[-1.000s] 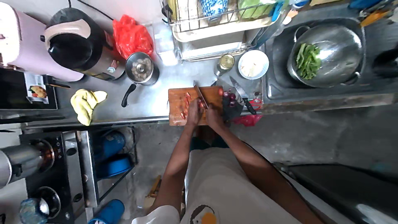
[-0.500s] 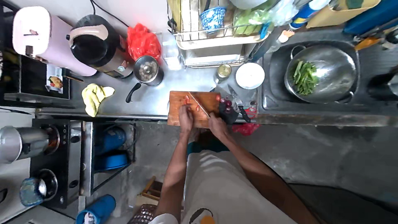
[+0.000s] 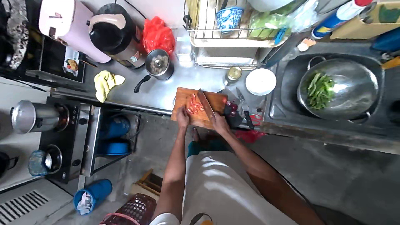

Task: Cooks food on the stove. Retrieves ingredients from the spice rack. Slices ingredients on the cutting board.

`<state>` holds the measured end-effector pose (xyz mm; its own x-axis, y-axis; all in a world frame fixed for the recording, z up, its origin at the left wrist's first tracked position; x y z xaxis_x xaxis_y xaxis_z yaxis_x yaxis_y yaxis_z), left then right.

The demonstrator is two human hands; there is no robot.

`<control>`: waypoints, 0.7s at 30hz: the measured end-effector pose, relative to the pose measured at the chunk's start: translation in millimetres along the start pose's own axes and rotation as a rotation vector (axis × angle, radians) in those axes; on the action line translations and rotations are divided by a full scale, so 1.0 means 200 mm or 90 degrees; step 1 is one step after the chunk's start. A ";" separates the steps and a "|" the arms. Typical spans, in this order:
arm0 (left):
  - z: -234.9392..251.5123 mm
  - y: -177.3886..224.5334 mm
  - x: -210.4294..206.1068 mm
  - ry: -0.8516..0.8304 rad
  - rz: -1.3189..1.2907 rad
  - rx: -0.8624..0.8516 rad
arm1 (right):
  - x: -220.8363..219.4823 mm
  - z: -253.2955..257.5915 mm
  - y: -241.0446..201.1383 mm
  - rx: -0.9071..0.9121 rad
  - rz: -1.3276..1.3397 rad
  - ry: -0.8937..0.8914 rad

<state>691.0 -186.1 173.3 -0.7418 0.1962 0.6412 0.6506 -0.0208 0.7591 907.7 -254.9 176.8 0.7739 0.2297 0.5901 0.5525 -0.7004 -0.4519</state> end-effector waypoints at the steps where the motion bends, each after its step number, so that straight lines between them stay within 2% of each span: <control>1: 0.00 -0.02 0.01 0.005 0.001 -0.007 | 0.00 0.00 0.00 -0.005 -0.004 0.009; 4: 0.00 -0.11 0.03 0.014 -0.001 -0.023 | 0.01 0.03 0.00 -0.043 -0.025 0.053; 8: -0.15 -0.23 0.15 0.051 0.010 -0.011 | -0.01 0.05 0.03 -0.063 -0.046 0.170; 11: -0.31 -0.44 0.32 0.095 0.034 0.057 | -0.05 0.06 0.03 -0.075 -0.100 0.252; 14: -0.52 -0.70 0.58 0.138 0.026 0.163 | -0.10 0.03 -0.01 -0.070 -0.164 0.273; 15: -0.60 -0.79 0.67 0.174 -0.034 0.215 | -0.09 -0.01 -0.04 -0.054 -0.172 0.283; 16: -0.68 -0.90 0.77 0.252 -0.162 0.261 | -0.08 -0.06 -0.09 -0.034 -0.178 0.299; 18: -0.87 -1.13 0.94 0.472 -0.591 0.318 | -0.05 -0.15 -0.23 0.019 -0.191 0.342; 20: -1.08 -1.33 1.13 0.639 -0.954 0.251 | -0.06 -0.25 -0.39 0.115 -0.160 0.322; 21: -1.18 -1.42 1.23 0.676 -1.041 0.211 | -0.09 -0.28 -0.48 0.162 -0.141 0.308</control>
<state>285.5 -363.1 141.2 -0.2583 -0.7302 -0.6326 -0.7279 -0.2834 0.6244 823.1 -228.9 247.1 0.4356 -0.0239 0.8998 0.7882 -0.4726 -0.3942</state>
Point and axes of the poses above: each hand's wrist, its own z-axis towards the middle knuckle, its own x-axis out of the back of the hand, y = z × x, the point moved 6 cm from there along z, towards the middle knuckle, and after that the axes turned 15 degrees about -x, right-handed, at the moved point
